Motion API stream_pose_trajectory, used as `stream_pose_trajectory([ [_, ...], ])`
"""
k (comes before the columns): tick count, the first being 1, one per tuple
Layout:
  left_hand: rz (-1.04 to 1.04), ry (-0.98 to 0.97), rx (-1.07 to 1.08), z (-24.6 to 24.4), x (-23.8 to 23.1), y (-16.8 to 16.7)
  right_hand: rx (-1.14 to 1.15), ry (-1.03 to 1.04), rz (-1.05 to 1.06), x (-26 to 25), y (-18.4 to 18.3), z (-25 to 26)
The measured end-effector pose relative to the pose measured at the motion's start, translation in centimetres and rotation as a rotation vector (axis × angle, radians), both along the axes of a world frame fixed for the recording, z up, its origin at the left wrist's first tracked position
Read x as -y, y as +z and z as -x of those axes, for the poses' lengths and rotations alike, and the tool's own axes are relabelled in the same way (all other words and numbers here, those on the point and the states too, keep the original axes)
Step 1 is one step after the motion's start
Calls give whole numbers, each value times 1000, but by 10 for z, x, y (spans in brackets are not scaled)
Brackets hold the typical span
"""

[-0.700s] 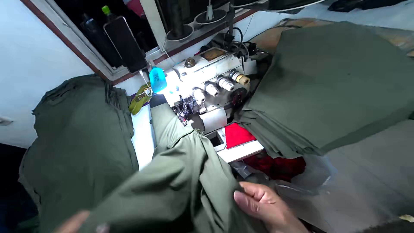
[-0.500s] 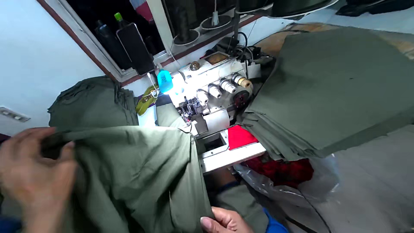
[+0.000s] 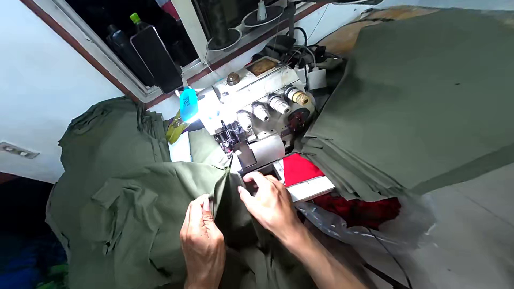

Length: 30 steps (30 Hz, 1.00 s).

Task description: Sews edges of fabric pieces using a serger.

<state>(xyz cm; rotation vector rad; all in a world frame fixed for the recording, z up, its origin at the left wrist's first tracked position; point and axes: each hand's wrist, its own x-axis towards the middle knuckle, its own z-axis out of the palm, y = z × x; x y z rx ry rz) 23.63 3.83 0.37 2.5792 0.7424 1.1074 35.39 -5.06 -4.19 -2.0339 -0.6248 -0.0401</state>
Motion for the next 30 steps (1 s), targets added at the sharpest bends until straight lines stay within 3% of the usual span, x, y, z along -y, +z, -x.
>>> stream_pose_trajectory([
  [3, -61, -46, -35, -9, -2, 10, -189, 138, 14, 4, 4, 12],
  [5, -141, -76, -68, -13, -6, 9, -558, 281, -82, 26, 6, 24],
  [8, -193, -152, -71, -15, -7, 10, -1031, 541, -474, 39, -2, 15],
  [10, -229, -210, -48, -19, -6, 14, -1151, 664, -694, 31, 1, -10],
  [12, -242, -252, -46, -20, -4, 17, -1222, 598, -720, 20, 11, -30],
  [16, -253, -301, -96, -20, 0, 17, -1084, 468, -632, 14, 22, -34],
  [20, -229, -321, -151, -18, 4, 10, -902, 292, -544, 18, 5, -16],
  [24, -237, -348, -194, -14, 1, 6, -946, 333, -485, 13, 3, -23],
  [30, -304, -364, -224, -10, -2, 5, -729, 277, -387, 15, -3, -19],
])
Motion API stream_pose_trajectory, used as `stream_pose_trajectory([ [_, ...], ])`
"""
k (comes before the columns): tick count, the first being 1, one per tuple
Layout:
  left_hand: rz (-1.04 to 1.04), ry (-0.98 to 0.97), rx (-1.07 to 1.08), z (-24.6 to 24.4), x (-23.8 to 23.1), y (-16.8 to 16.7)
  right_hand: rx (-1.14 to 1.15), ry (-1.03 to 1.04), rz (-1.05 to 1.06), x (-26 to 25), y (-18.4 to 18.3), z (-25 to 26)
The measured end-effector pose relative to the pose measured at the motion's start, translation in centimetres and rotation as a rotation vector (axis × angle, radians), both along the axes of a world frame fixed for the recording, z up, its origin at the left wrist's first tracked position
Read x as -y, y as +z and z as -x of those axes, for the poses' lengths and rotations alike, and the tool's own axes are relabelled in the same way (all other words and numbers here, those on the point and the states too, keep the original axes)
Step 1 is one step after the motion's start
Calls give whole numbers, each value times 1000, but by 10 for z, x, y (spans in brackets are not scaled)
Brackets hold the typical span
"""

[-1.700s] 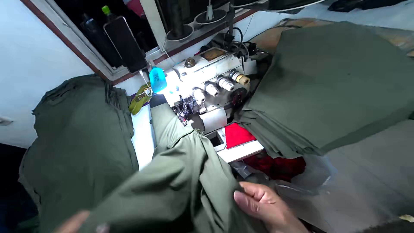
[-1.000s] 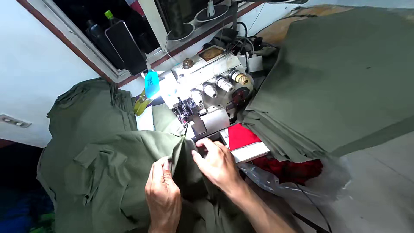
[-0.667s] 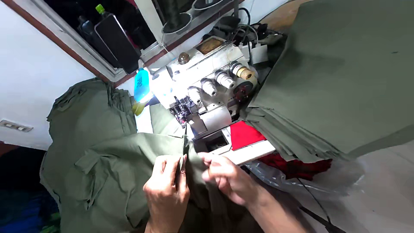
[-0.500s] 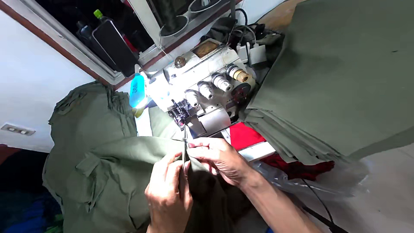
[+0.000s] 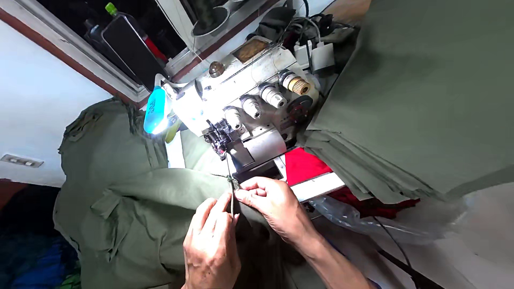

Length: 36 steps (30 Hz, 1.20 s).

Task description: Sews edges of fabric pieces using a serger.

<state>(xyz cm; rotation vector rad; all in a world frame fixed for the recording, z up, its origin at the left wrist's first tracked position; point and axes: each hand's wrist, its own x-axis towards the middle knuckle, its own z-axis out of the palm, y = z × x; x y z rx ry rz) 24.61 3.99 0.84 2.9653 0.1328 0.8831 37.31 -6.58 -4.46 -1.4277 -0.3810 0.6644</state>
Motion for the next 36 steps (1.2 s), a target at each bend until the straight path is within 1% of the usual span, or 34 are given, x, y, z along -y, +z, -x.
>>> stream_pose_trajectory([
  [5, -91, -24, -4, -1, 4, 0, 70, -30, 39, 6, 12, 9],
  [9, -214, -30, -7, -3, 10, -4, 115, -69, 74, 8, 19, 14],
  [11, -220, -47, -38, -1, 13, -8, 110, -33, 104, 7, 18, 11],
  [12, -185, -60, -56, 1, 14, -9, 109, -18, 130, 5, 15, 8],
  [14, 27, -76, -52, 2, 13, -3, 120, -22, 148, 3, 7, 3],
  [15, 127, -58, -12, -1, 9, 1, 125, -34, 133, 4, 4, 2],
  [16, 169, -9, 47, -6, 3, 3, 109, -43, 105, 6, 3, 3],
  [17, 165, 71, 82, -12, -2, 2, 67, -53, 66, 8, 3, 4],
  [19, 143, 216, 39, -21, -9, -5, -79, -58, -41, 11, 6, 6],
  [22, 106, 256, -9, -27, -10, -10, -229, -76, -144, 10, 9, 8],
  [26, 104, 261, -58, -35, -21, -4, -316, -82, -165, -1, 11, 4],
  [29, 117, 253, -112, -51, -40, -1, -373, -101, -173, -15, 15, -4],
  [31, 161, 207, -166, -61, -59, 2, -410, -130, -183, -21, 19, -5],
  [32, 211, 153, -189, -64, -71, 6, -414, -149, -194, -23, 21, -4],
  [34, 327, -2, -190, -57, -97, 13, -395, -171, -205, -22, 22, -1],
  [35, 352, -28, -166, -45, -109, 16, -366, -159, -200, -18, 19, 3],
  [36, 337, 15, -136, -25, -120, 19, -314, -132, -182, -12, 14, 8],
])
